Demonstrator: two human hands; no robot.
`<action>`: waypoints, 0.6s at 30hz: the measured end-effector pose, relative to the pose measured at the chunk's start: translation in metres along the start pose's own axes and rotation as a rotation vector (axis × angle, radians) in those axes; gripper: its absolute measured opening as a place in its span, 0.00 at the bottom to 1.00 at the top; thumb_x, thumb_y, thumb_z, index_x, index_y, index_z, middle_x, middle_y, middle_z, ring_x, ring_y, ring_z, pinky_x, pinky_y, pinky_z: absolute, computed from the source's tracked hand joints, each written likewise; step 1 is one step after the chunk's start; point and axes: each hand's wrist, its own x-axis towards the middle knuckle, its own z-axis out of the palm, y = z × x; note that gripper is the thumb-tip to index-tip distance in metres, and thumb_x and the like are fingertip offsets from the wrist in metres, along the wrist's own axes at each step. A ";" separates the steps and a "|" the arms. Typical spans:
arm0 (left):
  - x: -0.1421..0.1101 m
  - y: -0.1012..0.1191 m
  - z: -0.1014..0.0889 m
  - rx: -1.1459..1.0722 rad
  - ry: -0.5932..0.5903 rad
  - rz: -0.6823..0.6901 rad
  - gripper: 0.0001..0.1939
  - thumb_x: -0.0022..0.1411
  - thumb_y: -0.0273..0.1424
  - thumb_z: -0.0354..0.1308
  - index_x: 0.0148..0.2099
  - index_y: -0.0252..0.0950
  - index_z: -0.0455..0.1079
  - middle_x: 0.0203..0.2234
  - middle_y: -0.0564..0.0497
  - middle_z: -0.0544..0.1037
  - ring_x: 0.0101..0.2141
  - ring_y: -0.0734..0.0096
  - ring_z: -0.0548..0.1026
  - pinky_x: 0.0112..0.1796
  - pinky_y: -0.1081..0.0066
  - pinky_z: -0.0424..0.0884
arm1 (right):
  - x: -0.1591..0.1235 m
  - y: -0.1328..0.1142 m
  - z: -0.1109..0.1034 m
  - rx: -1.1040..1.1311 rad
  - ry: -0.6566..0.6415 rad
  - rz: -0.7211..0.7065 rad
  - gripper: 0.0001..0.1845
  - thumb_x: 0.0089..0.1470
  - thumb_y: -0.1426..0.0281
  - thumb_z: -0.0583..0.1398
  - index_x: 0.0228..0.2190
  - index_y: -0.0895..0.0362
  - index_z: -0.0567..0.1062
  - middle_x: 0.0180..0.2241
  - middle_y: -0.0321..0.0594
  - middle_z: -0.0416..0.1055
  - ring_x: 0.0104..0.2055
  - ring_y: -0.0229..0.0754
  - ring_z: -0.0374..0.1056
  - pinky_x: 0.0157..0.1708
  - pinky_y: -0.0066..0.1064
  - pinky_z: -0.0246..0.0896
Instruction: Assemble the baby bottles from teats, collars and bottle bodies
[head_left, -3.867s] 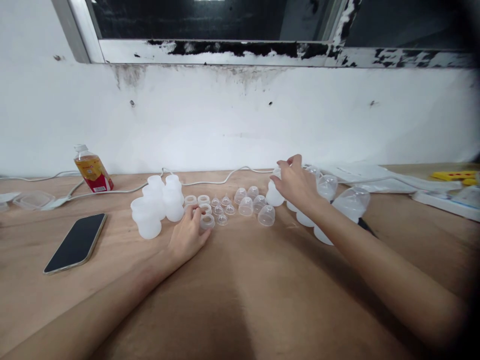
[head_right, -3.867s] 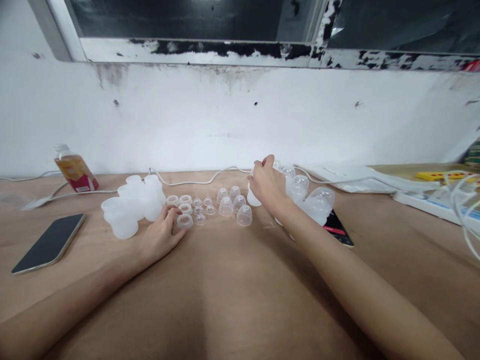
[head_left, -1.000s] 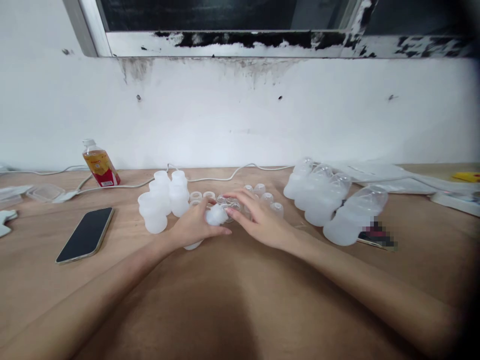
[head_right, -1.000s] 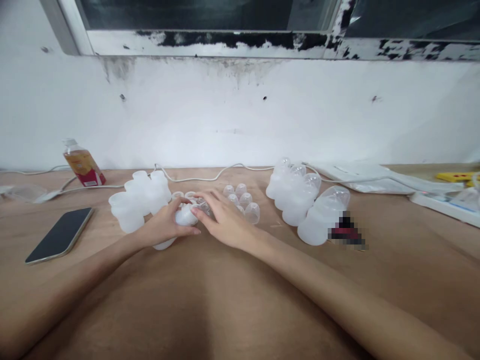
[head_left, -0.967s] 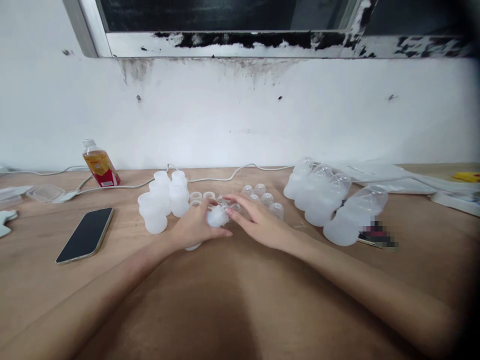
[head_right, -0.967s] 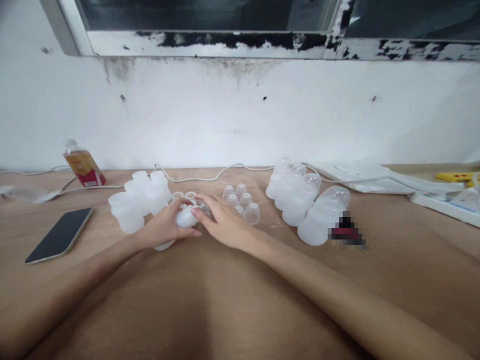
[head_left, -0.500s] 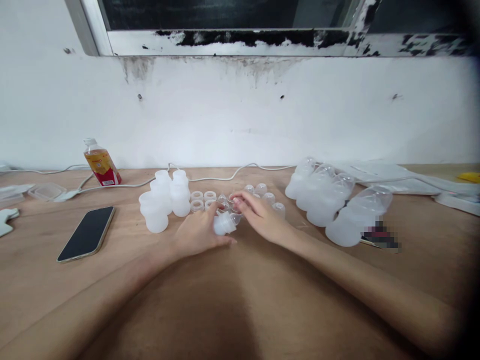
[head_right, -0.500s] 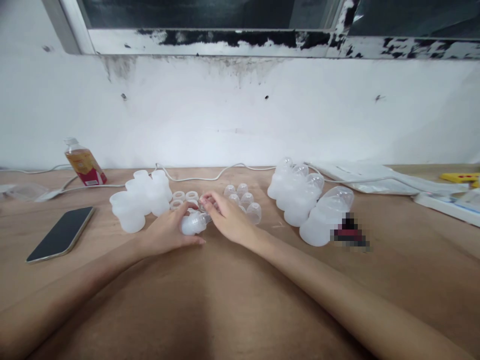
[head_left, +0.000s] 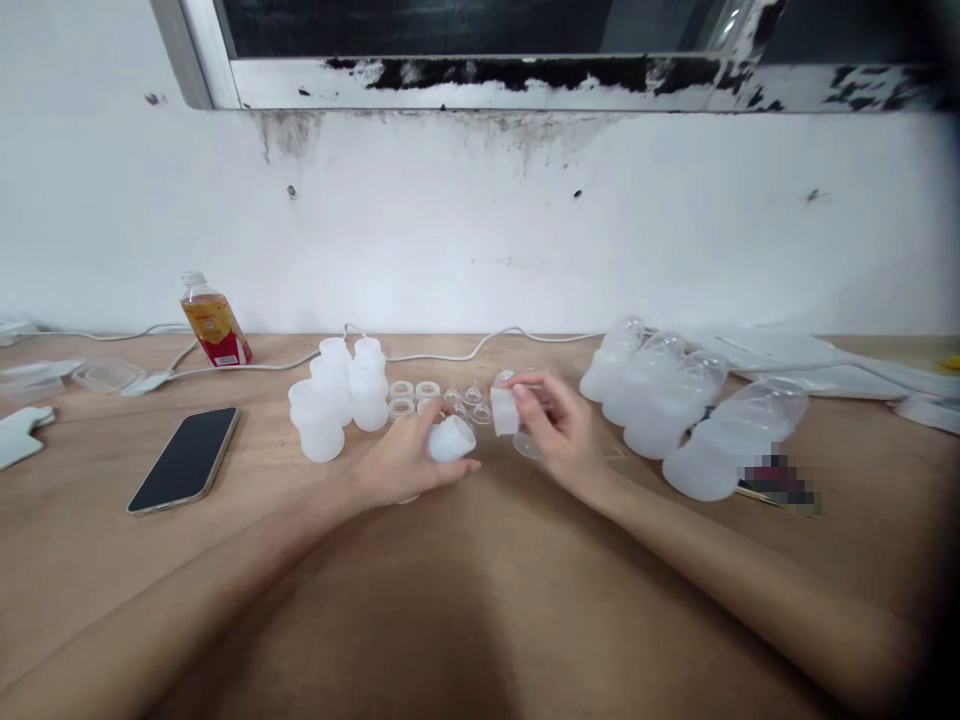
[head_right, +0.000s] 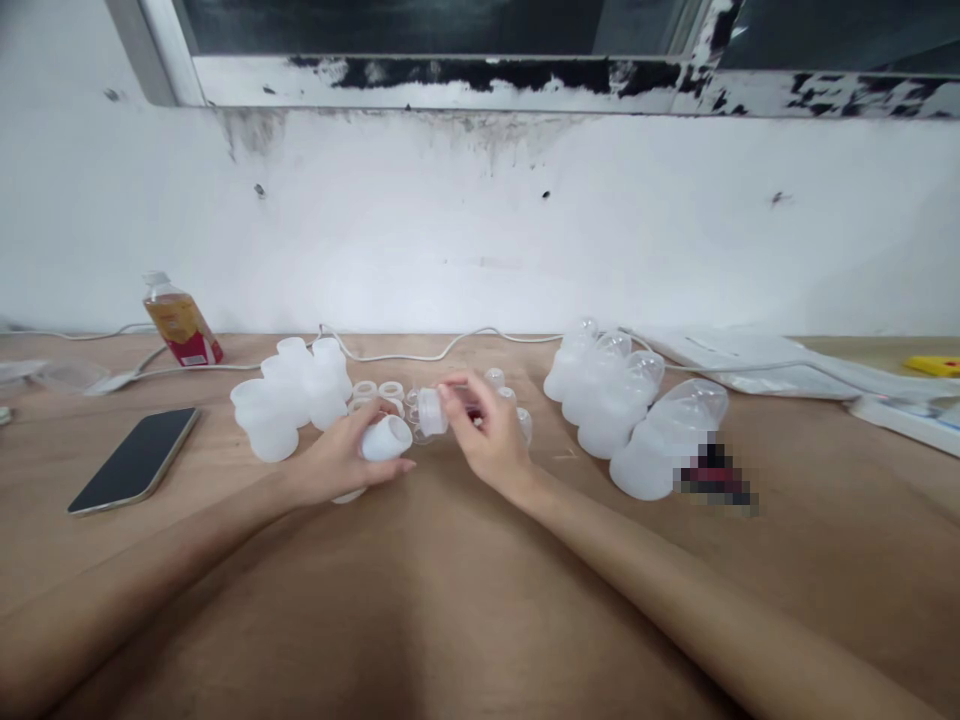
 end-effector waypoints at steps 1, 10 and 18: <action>0.001 -0.001 -0.002 0.015 0.012 0.021 0.22 0.49 0.44 0.54 0.42 0.36 0.58 0.32 0.50 0.69 0.34 0.66 0.68 0.34 0.68 0.64 | 0.000 0.000 -0.001 -0.023 0.022 -0.002 0.11 0.54 0.63 0.48 0.31 0.57 0.65 0.23 0.35 0.66 0.21 0.33 0.60 0.19 0.23 0.53; 0.002 -0.005 -0.057 0.369 -0.197 -0.031 0.20 0.42 0.44 0.57 0.35 0.36 0.64 0.30 0.51 0.70 0.32 0.64 0.68 0.30 0.71 0.61 | -0.028 0.002 0.030 -0.490 -0.440 -0.285 0.15 0.54 0.65 0.47 0.23 0.58 0.68 0.15 0.34 0.66 0.17 0.32 0.60 0.19 0.24 0.45; -0.004 0.008 -0.083 0.567 -0.190 -0.192 0.15 0.45 0.39 0.54 0.37 0.39 0.64 0.31 0.52 0.71 0.32 0.64 0.69 0.28 0.72 0.61 | -0.033 -0.009 0.034 -0.568 -0.557 -0.232 0.20 0.54 0.57 0.46 0.29 0.58 0.67 0.22 0.39 0.71 0.22 0.37 0.65 0.21 0.26 0.45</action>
